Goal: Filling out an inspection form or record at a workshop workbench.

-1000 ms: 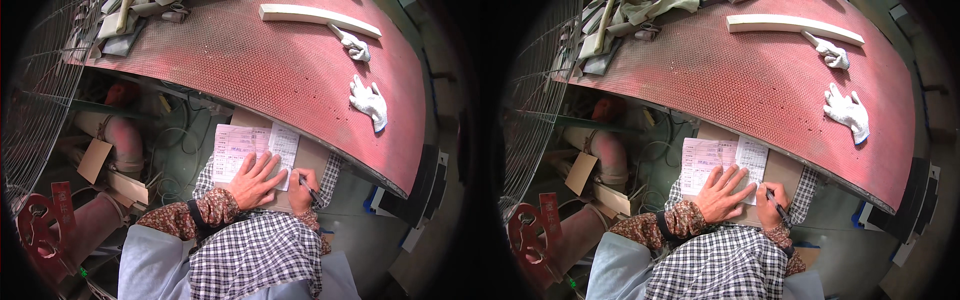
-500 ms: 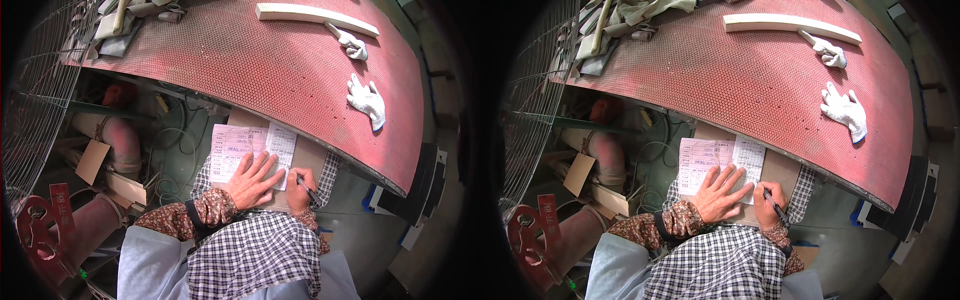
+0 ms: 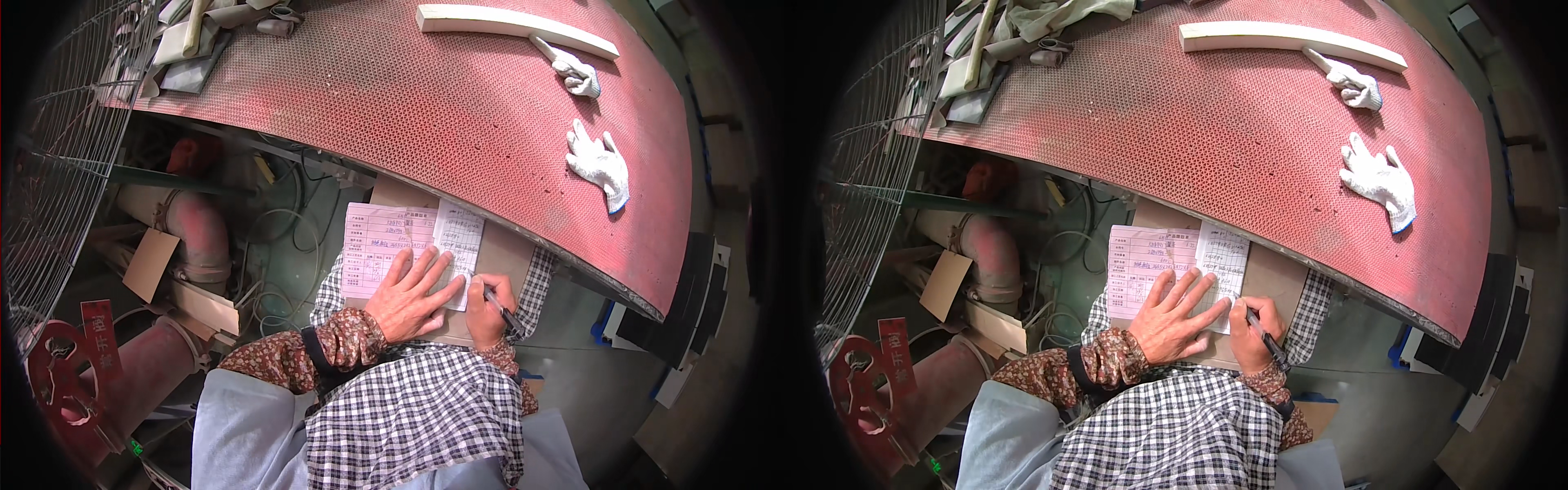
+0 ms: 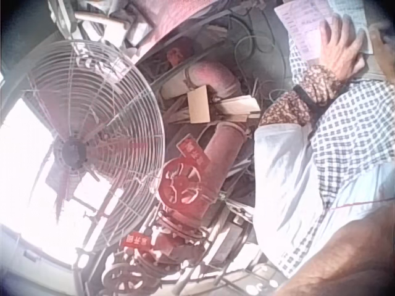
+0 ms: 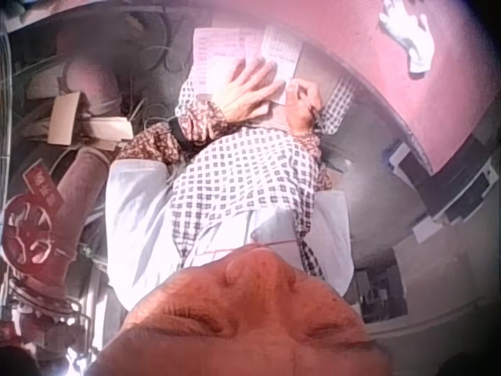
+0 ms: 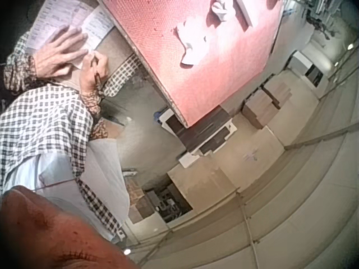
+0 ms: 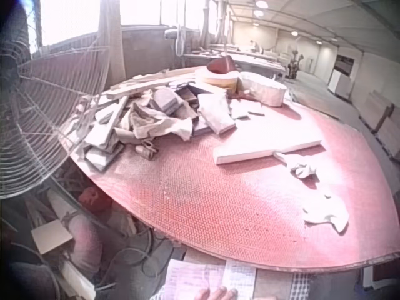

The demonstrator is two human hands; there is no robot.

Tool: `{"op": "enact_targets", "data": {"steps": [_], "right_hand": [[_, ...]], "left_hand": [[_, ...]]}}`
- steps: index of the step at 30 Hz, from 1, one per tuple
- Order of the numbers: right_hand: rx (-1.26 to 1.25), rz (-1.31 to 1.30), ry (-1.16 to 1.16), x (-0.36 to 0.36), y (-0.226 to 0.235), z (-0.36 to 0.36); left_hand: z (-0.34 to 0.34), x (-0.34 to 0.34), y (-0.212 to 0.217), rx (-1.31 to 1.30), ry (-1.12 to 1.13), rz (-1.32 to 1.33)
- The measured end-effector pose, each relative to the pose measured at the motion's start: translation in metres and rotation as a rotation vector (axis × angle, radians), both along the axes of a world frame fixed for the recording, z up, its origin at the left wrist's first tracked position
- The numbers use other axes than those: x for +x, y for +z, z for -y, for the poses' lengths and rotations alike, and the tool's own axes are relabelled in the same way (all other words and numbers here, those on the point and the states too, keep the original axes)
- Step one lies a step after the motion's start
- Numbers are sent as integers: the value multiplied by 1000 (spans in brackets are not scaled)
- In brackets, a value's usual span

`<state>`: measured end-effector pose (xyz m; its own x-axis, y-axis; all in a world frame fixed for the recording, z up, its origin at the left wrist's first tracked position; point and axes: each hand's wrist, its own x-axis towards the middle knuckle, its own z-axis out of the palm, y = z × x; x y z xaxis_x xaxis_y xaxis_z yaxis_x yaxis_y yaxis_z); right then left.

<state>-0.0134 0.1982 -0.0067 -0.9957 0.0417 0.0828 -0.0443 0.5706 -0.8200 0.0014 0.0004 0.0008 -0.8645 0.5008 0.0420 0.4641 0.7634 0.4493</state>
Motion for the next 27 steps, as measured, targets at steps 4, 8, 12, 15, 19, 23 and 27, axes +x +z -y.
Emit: {"op": "enact_targets", "data": {"steps": [4, 8, 12, 15, 19, 23, 27], "right_hand": [[-20, 4, -3, 0, -2, -1], [-18, 19, -5, 2, -3, -2], [-14, 3, -3, 2, -4, -2], [-11, -2, 1, 1, -1, -1], [8, 8, 6, 1, 2, -1], [11, -2, 8, 1, 2, -1], [10, 21, 3, 1, 2, -1]], "left_hand": [[0, 0, 2, -13, -4, 4], [0, 0, 2, -15, -7, 17], [0, 0, 1, 5, -9, 5], [0, -1, 1, 9, -12, 7], [-1, 1, 0, 7, -5, -9], [-2, 1, 0, -15, 1, 14], [-1, 0, 0, -19, 1, 19]]}}
